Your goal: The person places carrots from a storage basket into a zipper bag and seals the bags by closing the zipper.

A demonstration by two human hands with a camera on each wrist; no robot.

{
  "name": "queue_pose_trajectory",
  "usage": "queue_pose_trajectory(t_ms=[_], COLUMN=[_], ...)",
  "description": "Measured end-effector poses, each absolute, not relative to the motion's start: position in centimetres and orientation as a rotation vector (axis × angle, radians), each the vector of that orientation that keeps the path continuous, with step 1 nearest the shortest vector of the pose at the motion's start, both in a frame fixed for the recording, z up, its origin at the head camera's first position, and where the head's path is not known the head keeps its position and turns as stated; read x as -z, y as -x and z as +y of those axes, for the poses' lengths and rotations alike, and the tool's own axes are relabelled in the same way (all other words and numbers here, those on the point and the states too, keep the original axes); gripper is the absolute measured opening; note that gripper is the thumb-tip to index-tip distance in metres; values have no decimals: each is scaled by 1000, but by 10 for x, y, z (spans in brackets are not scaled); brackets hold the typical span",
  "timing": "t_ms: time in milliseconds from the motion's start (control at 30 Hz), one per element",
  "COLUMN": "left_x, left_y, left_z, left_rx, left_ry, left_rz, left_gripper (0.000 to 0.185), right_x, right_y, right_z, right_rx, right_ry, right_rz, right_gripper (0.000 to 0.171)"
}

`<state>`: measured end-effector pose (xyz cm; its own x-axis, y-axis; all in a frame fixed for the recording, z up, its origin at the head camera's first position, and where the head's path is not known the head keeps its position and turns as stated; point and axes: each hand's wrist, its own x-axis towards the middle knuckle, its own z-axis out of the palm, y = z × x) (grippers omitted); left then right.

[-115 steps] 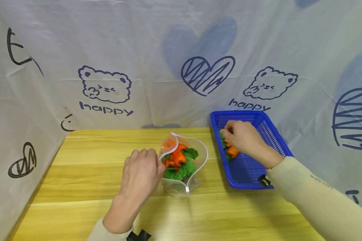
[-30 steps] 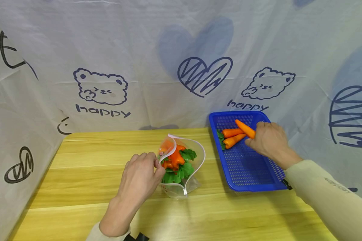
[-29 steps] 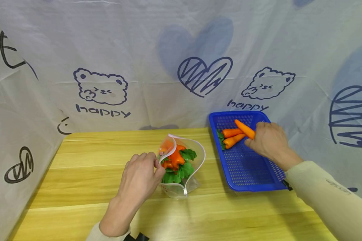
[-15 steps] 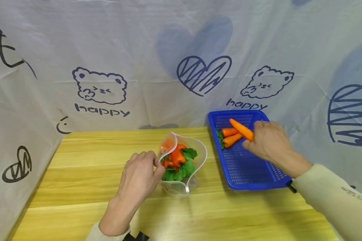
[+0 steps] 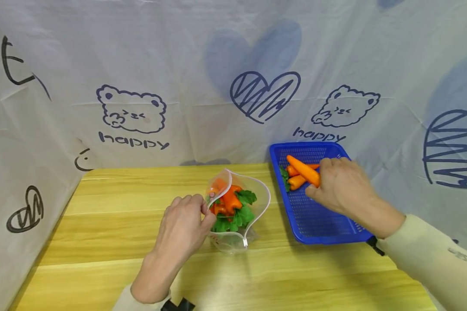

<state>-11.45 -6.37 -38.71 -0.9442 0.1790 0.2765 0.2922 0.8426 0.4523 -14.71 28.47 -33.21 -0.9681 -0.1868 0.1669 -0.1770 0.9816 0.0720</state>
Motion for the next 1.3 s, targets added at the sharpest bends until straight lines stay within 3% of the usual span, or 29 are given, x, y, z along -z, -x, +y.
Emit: queue_pose_trajectory(t_ms=[433, 567, 667, 1067, 1167, 1300], left_x=[388, 386, 385, 383, 384, 385], left_y=[117, 117, 118, 118, 118, 117], left_z=[-61, -59, -58, -50, -48, -47], left_rx=[753, 760, 763, 753, 738, 731], left_ry=[371, 369, 378, 410, 433, 451], left_rz=[-2770, -2772, -2770, -2765, -2741, -2706], left_gripper=[11, 12, 13, 16, 16, 13], right_x=[312, 303, 299, 326, 341, 360], right_y=[128, 123, 123, 171, 179, 187], right_z=[243, 222, 207, 150, 138, 124], right_rx=[-54, -141, -167, -427, -595, -662], right_ry=[-263, -264, -302, -437, -465, -505], right_rz=[-3157, -3291, -3359, -3435, -3397, -3299], right_gripper=[42, 32, 33, 35, 22, 38])
